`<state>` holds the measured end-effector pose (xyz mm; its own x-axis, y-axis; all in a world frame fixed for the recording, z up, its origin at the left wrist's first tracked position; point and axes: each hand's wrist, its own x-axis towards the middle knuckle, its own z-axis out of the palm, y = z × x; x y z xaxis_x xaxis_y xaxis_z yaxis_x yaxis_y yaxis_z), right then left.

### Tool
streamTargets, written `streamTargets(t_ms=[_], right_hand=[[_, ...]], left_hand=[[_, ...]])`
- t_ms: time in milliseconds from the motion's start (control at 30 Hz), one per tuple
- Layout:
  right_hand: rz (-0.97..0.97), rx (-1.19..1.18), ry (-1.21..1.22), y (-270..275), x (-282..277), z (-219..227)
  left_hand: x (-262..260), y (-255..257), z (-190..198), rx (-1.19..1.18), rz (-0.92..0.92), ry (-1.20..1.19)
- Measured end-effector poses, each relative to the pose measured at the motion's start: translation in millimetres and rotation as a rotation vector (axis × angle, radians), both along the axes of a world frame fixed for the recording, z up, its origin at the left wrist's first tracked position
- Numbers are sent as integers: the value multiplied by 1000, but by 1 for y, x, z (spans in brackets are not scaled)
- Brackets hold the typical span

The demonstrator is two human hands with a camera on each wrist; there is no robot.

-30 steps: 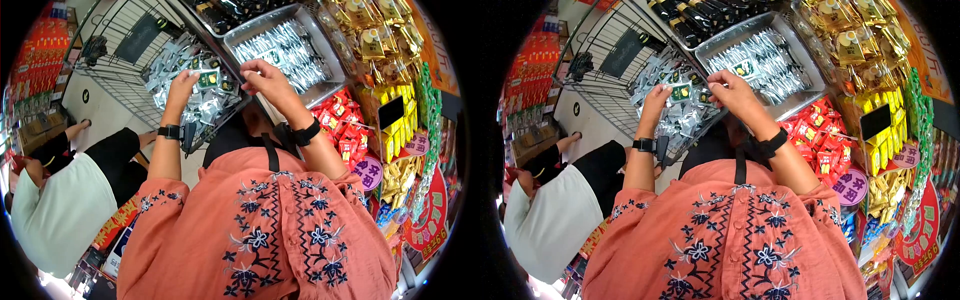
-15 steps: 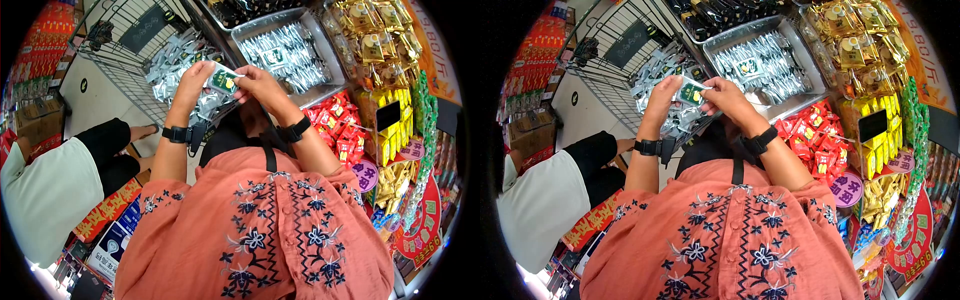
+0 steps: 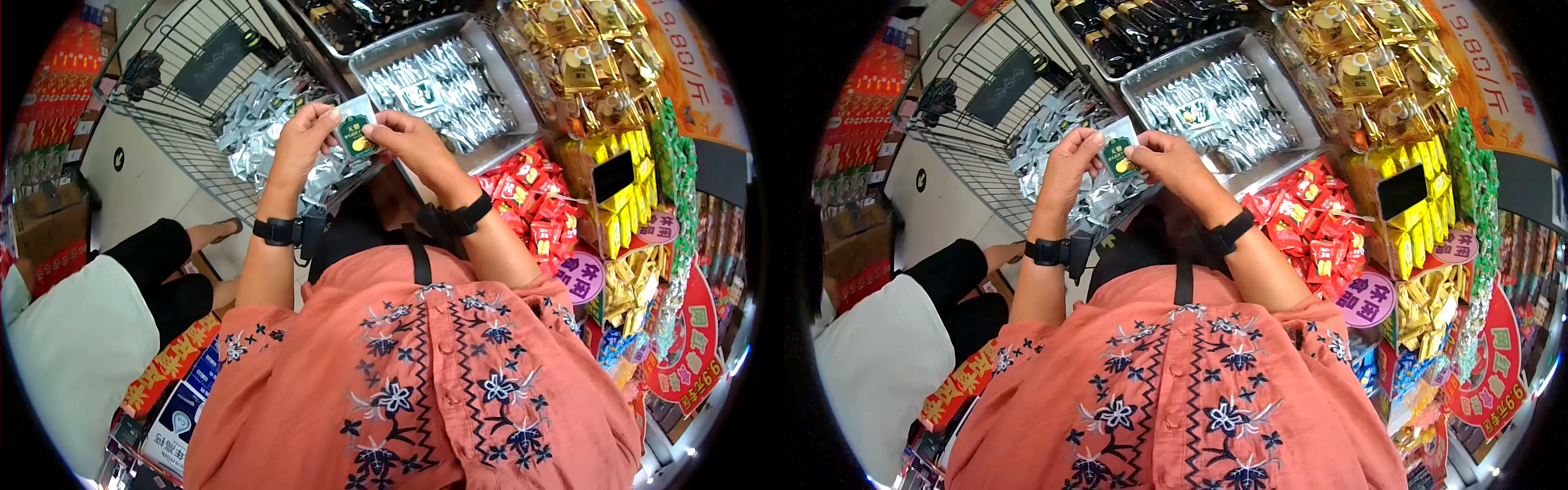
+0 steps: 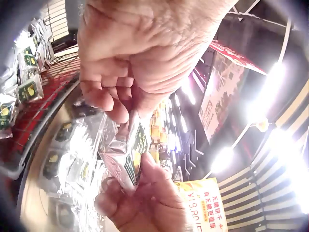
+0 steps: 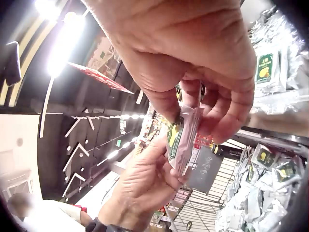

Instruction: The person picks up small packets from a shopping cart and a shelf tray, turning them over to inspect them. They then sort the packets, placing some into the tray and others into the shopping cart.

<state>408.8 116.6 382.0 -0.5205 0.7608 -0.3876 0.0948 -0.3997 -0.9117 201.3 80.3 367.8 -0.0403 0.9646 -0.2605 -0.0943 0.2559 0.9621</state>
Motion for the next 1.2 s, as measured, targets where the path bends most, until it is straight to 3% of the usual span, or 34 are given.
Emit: streamTargets(t_ms=[100, 200, 300, 533, 800, 833, 967, 1067, 1100, 1200], right_hand=[[-162, 12, 29, 9, 10, -4], [-364, 2, 52, 22, 25, -9], [-482, -97, 57, 33, 41, -20], [-604, -266, 104, 52, 52, -68], [-566, -316, 56, 64, 55, -90], [-551, -321, 57, 64, 56, -91], [-495, -358, 17, 63, 60, -91], [-471, -392, 2, 58, 63, -83], [-485, -402, 5, 57, 64, -82], [-496, -409, 12, 55, 65, -82]], left_hand=[[9, 9, 5, 0, 47, -143], [5, 14, 3, -20, 111, -103], [-10, 16, -25, -108, 124, -37], [-29, 17, -104, -370, 25, 86], [-24, 31, -151, -381, -31, 281], [-23, 34, -154, -405, -27, 321], [-30, 38, -205, -52, -130, 692], [-23, 36, -217, 97, -155, 965], [-18, 40, -205, 49, -271, 1028], [-6, 42, -205, 128, -377, 1280]])
